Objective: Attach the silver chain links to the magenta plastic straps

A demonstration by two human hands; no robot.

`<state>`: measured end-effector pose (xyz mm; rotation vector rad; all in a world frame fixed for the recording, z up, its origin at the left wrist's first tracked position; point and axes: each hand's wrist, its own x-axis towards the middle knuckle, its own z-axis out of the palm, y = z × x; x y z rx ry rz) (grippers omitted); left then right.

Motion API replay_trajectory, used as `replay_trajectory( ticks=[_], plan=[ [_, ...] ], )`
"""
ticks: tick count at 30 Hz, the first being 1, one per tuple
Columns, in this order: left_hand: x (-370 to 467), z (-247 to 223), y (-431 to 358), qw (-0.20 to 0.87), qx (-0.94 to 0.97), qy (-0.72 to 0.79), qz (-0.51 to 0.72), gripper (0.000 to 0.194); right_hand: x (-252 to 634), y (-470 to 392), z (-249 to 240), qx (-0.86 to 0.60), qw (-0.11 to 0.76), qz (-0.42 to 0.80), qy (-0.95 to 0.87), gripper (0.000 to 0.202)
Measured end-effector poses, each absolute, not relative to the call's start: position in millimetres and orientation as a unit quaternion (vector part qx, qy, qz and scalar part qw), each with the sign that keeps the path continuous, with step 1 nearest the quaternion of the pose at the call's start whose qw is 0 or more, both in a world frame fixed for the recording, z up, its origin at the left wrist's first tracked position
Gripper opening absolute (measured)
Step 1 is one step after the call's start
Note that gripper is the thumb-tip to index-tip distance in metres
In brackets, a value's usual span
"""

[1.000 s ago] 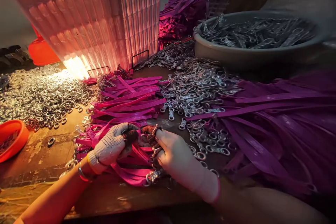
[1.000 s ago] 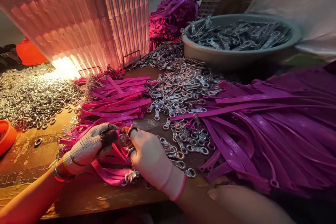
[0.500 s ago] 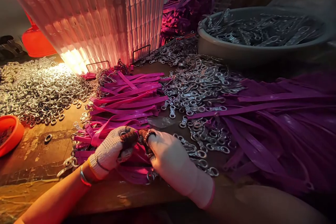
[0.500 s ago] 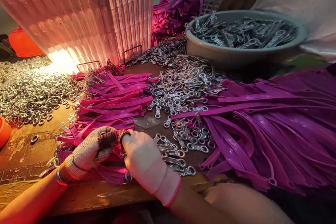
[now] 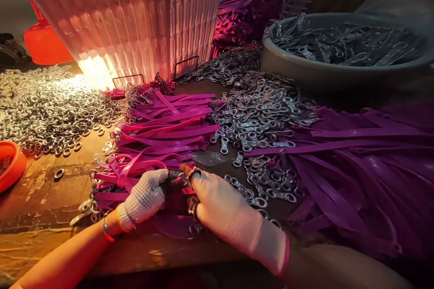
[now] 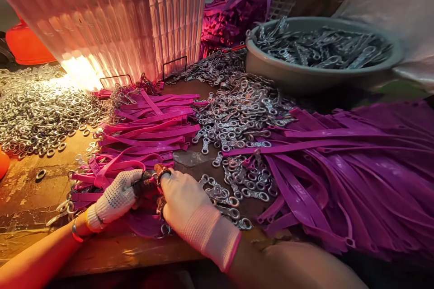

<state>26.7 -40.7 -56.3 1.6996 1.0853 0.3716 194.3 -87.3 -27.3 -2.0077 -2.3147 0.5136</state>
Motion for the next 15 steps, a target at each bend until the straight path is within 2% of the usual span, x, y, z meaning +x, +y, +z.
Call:
replay_trajectory(
  ticks=[4, 11, 15],
  plan=[
    [29, -58, -44, 0.485, 0.74, 0.429, 0.182, 0.016, 190, -83, -26, -0.686, -0.044, 0.207, -0.696, 0.025],
    [29, -68, -45, 0.485, 0.764, 0.396, 0.156, 0.016, 189, -100, -36, -0.616, -0.018, 0.134, -0.776, 0.013],
    [28, -65, -40, 0.527, 0.737, 0.387, 0.173, 0.017, 193, -101, -36, -0.591, -0.013, 0.11, -0.799, 0.011]
  ],
)
